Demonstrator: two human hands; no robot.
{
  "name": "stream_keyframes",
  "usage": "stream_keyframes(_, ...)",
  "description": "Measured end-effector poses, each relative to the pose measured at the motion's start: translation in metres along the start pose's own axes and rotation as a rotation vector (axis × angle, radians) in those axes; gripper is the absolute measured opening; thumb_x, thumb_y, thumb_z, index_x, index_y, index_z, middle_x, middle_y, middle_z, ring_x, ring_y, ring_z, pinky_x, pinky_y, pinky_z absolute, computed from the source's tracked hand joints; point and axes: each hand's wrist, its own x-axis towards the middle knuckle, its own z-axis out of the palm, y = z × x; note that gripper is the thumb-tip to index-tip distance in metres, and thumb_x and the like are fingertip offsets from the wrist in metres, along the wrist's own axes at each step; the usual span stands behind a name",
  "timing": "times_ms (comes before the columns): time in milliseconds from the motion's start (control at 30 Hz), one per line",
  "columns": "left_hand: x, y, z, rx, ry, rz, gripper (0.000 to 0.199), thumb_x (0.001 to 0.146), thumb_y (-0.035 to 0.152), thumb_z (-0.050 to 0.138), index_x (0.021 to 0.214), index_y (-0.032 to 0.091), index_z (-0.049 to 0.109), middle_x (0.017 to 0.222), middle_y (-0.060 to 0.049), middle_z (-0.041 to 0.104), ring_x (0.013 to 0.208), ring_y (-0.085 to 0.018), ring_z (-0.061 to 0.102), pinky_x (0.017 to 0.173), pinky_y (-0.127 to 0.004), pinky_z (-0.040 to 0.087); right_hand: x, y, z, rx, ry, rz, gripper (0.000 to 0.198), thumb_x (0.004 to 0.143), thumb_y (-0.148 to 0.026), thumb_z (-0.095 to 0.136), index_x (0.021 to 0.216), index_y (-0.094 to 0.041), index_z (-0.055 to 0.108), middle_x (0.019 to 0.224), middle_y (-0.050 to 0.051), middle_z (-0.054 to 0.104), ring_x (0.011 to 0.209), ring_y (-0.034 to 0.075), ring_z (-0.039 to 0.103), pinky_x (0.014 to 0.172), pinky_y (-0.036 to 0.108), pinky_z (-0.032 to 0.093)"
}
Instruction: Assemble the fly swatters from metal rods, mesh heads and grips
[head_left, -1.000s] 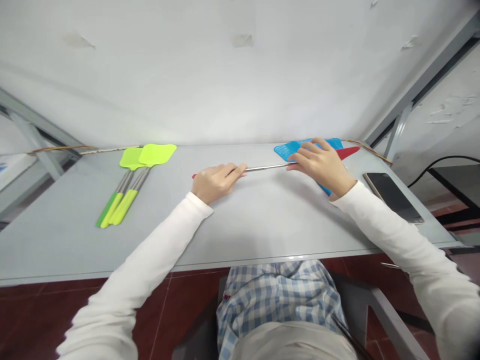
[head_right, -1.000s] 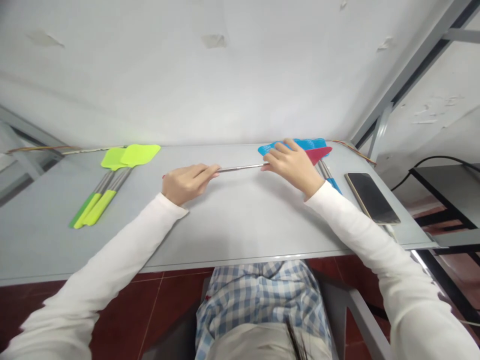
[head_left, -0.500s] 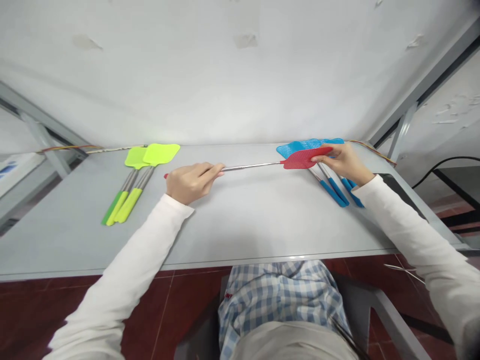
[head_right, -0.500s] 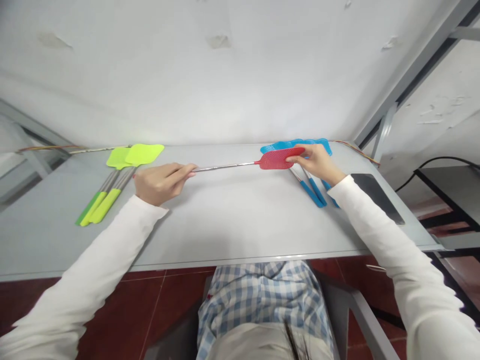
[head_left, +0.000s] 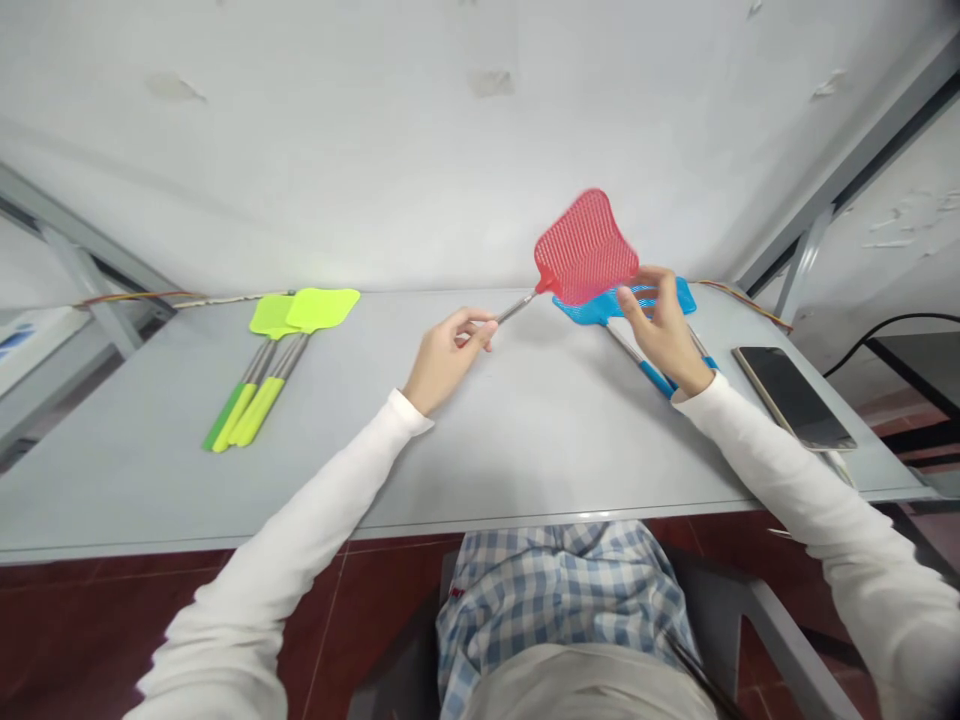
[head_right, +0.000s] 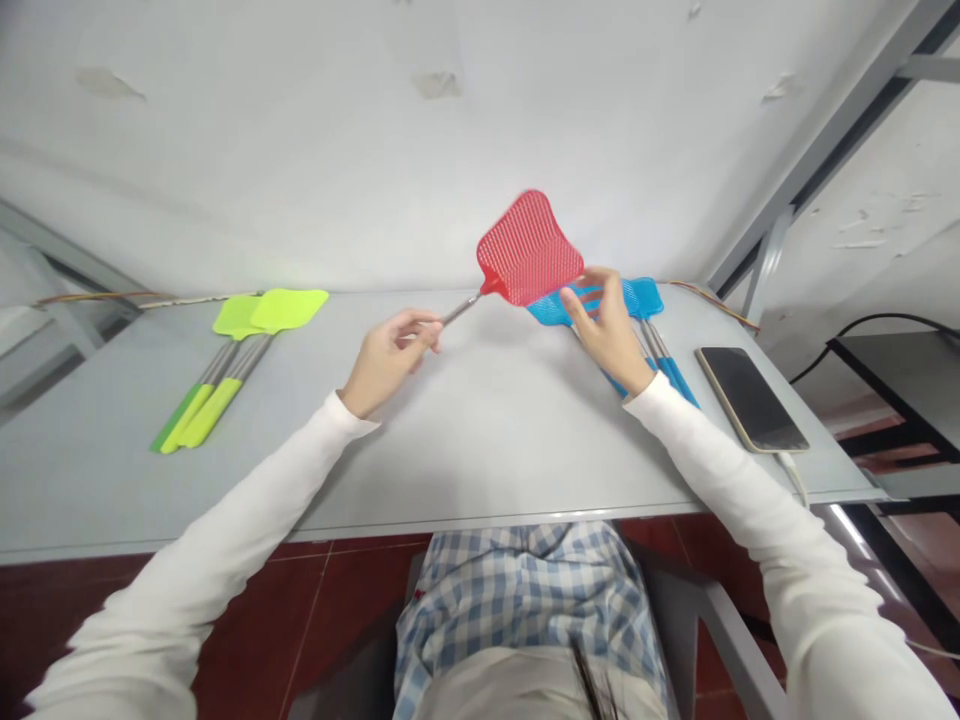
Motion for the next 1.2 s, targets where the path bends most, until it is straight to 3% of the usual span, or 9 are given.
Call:
stream_keyframes(100,0.000,0.012,0.024,-0.434,-0.168,-0.243,0.027,0.089,0.033,0.058,0.111,0.018,0.060,0.082,0.000,0.062,0.054,-0.006,0.055,0.054,-0.022,0.044,-0.008,0.001,0.017,-0.119,-0.048,-0.030,0.038,0.099,-0.046,0.033,0.112,-0.019,0.056,0.108,0.013,0.063,0.096,0.023,0.059,0.081,0.037,0.050)
stream_keyframes(167,-0.003,0.017,0.040,-0.604,-0.222,-0.352,0.022,0.088,0.024,0.058,0.108,0.016,0.058,0.087,-0.001,0.061,0.064,-0.008,0.063,0.063,-0.023,0.050,-0.012,0.009,0.024,-0.321,-0.124,-0.064,0.031,0.096,-0.040,0.040,0.106,-0.016,0.057,0.104,0.017,0.063,0.098,0.028,0.058,0.085,0.042,0.047)
stream_keyframes(267,-0.007,0.015,0.057,-0.697,-0.243,-0.467,0.015,0.089,0.021,0.057,0.102,0.015,0.056,0.090,-0.003,0.062,0.078,-0.012,0.069,0.079,-0.029,0.053,-0.017,0.027,0.025,-0.624,-0.204,0.006,0.028,0.089,-0.030,0.047,0.105,-0.009,0.057,0.105,0.024,0.062,0.099,0.035,0.057,0.082,0.045,0.044)
stream_keyframes(367,-0.008,0.007,0.067,-0.610,-0.288,-0.528,0.013,0.087,0.023,0.060,0.096,0.014,0.059,0.093,-0.007,0.068,0.082,-0.014,0.068,0.083,-0.031,0.052,-0.021,0.043,0.020,-0.677,-0.301,0.105,0.027,0.088,-0.025,0.046,0.108,-0.009,0.055,0.101,0.024,0.065,0.089,0.034,0.062,0.072,0.039,0.043)
stream_keyframes(567,0.004,0.006,0.087,-0.448,-0.343,-0.459,0.017,0.081,0.021,0.065,0.096,0.015,0.061,0.095,-0.008,0.074,0.094,-0.017,0.065,0.084,-0.030,0.049,-0.017,0.056,0.017,-0.591,-0.336,0.154,0.024,0.084,-0.017,0.049,0.107,-0.010,0.054,0.083,0.018,0.070,0.081,0.033,0.067,0.067,0.035,0.043)
stream_keyframes(767,0.028,0.010,0.117,-0.343,-0.348,-0.430,0.020,0.076,0.021,0.074,0.089,0.013,0.061,0.084,-0.006,0.070,0.065,-0.012,0.063,0.074,-0.030,0.051,-0.012,0.062,0.006,-0.416,-0.346,0.254,0.027,0.090,-0.030,0.049,0.108,-0.012,0.059,0.070,0.008,0.068,0.068,0.024,0.063,0.065,0.031,0.043)
stream_keyframes(867,0.033,0.013,0.129,-0.261,-0.363,-0.378,0.039,0.074,0.025,0.079,0.104,0.011,0.059,0.087,-0.007,0.069,0.060,-0.012,0.063,0.072,-0.029,0.051,-0.016,0.069,0.000,-0.386,-0.294,0.193,0.030,0.092,-0.028,0.043,0.109,-0.012,0.062,0.078,0.010,0.068,0.077,0.023,0.063,0.073,0.032,0.046)
stream_keyframes(1000,0.032,0.023,0.140,-0.159,-0.426,-0.311,0.067,0.074,0.028,0.080,0.129,0.009,0.046,0.090,-0.008,0.070,0.058,-0.012,0.064,0.069,-0.028,0.052,-0.028,0.080,-0.001,-0.552,-0.214,0.074,0.033,0.087,-0.028,0.049,0.108,-0.011,0.067,0.105,0.020,0.062,0.101,0.031,0.057,0.089,0.043,0.044)
stream_keyframes(1200,0.031,0.038,0.153,-0.012,-0.470,-0.252,0.056,0.084,0.025,0.068,0.131,0.008,0.042,0.078,-0.003,0.067,0.051,-0.010,0.059,0.064,-0.025,0.052,-0.034,0.091,-0.002,-0.530,-0.210,0.154,0.042,0.083,-0.014,0.041,0.114,-0.010,0.068,0.092,0.016,0.055,0.094,0.029,0.053,0.090,0.041,0.043)
